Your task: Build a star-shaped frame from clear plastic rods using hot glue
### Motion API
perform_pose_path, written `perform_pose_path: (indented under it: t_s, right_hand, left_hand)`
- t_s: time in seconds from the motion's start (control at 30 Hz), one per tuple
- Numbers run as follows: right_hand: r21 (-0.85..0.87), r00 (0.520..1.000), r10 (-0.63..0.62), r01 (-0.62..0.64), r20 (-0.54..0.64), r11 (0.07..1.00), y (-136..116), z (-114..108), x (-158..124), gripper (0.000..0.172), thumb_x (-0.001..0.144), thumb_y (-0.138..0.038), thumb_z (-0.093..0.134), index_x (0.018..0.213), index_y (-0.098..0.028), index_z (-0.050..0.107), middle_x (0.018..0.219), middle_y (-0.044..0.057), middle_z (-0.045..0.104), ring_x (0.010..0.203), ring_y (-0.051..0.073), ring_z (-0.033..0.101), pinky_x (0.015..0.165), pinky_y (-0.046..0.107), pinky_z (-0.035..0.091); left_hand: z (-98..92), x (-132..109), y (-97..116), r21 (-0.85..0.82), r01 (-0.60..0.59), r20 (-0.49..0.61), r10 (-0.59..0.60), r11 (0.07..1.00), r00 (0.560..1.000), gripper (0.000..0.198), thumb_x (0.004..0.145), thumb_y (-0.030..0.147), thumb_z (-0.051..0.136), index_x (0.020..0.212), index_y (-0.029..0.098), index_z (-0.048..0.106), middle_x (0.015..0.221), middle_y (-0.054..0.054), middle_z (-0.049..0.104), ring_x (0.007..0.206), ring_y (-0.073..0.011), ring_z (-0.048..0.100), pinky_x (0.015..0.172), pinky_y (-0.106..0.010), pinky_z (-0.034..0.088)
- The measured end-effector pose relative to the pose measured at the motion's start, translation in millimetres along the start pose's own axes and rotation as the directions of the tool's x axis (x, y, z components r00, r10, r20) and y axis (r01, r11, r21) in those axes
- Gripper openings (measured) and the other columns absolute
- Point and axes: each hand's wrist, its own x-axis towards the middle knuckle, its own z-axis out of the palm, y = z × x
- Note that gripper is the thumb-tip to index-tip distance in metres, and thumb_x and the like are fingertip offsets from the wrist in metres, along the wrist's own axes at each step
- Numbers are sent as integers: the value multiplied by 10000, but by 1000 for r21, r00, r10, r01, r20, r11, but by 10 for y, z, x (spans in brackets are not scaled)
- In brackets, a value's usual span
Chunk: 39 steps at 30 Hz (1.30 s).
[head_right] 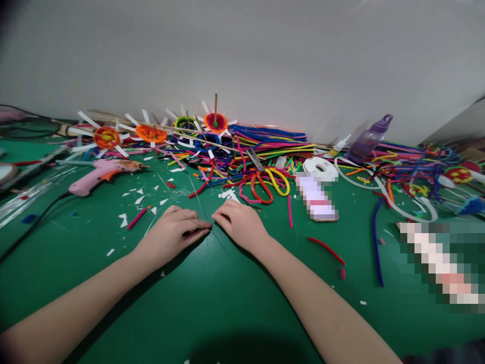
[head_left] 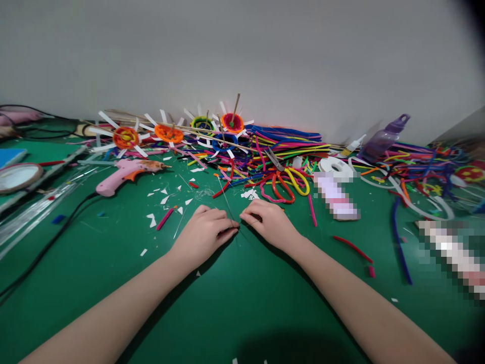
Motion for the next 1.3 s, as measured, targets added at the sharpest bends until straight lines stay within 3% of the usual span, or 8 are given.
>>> perform_pose_path:
  t_s: [0.2, 0.67, 0.93, 1.3]
  right_hand:
    - [-61, 995, 103, -103, 6, 993, -75, -17, -17, 200, 862, -301, 552, 755, -174, 663, 782, 22, 639, 708, 121, 563, 629, 244, 404]
    - [-14, 996, 84, -84, 5, 996, -107, -5, -20, 209, 878, -266, 528, 743, -173, 658, 804, 37, 657, 741, 133, 582, 667, 254, 421]
    - [17, 971, 235, -235, -44, 972, -179, 89, -45, 263, 853, -291, 538, 635, -175, 629, 611, 7, 631, 552, 115, 522, 533, 249, 347]
    - [137, 927, 369, -358, -68, 924, -201, 162, -43, 293, 824, -291, 524, 558, -172, 557, 540, -18, 556, 522, 98, 452, 529, 241, 310]
  left_hand:
    - [0, -2, 10, -4, 10, -26, -10, 1000, 1000, 200, 885, 328, 496, 888, 225, 667, 799, -8, 662, 772, -136, 585, 764, -319, 335]
    - [-13, 5, 19, 12, -2, -7, 2, 1000, 1000, 233, 902, 334, 468, 906, 248, 684, 710, 15, 630, 697, -115, 560, 744, -312, 317]
    - [-40, 5, 16, 21, -15, 29, 14, 1000, 999, 266, 916, 355, 438, 910, 254, 684, 696, 16, 611, 702, -117, 550, 735, -310, 299]
    - [-31, 18, 32, -25, 19, 34, -19, 1000, 999, 238, 911, 317, 462, 893, 237, 685, 705, 20, 625, 689, -112, 551, 725, -307, 293]
